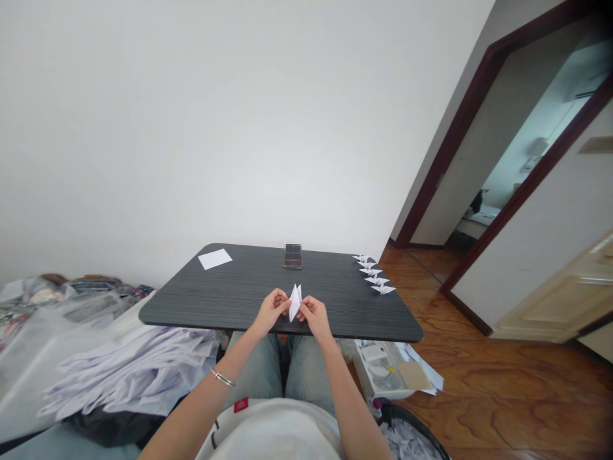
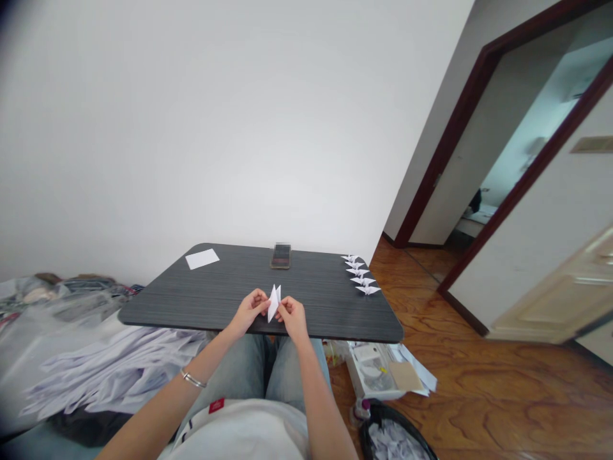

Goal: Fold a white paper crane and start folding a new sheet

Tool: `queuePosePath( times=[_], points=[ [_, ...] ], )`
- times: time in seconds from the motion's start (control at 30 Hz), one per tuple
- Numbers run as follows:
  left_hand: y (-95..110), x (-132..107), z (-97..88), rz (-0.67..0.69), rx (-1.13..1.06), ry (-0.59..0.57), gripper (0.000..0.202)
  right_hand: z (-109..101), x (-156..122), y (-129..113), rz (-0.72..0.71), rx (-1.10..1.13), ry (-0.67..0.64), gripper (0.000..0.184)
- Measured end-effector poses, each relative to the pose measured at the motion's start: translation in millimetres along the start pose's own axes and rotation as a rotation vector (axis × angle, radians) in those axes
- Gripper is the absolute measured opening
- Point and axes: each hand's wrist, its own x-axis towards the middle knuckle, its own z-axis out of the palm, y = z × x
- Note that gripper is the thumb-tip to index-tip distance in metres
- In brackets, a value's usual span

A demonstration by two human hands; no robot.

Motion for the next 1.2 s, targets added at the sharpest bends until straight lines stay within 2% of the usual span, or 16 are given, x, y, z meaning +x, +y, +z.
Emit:
queuePosePath(
  times=[0.13, 0.23, 0.43, 0.67, 1.2],
  points=[
    [2.4, -2.3, -1.0, 0.099, 0.031, 0.074, 0.021, 1.8, -1.6, -0.3, -0.019, -0.033, 0.094, 0.015],
    [4.5, -5.0, -1.5, 0.144, 0.075, 0.061, 0.018, 4.6, -3.4, -0.7, -0.038, -0.064, 0.157, 0.017],
    [3.4, -6.3, 2.0, 0.239, 0.267, -0.009, 0.017, 9.1, -6.6, -0.9, -0.081, -0.126, 0.106, 0.015],
    [3.6, -5.6, 3.0, 0.176, 0.257, 0.013, 0.021, 7.5, -6.9, -2.2, -0.126, -0.168, 0.044, 0.01],
    [1.4, -5.3, 3.5, 0.092, 0.195, 0.018, 0.019, 7.1, -4.4, 5.4, -0.146, -0.24, 0.105, 0.015]
  ],
)
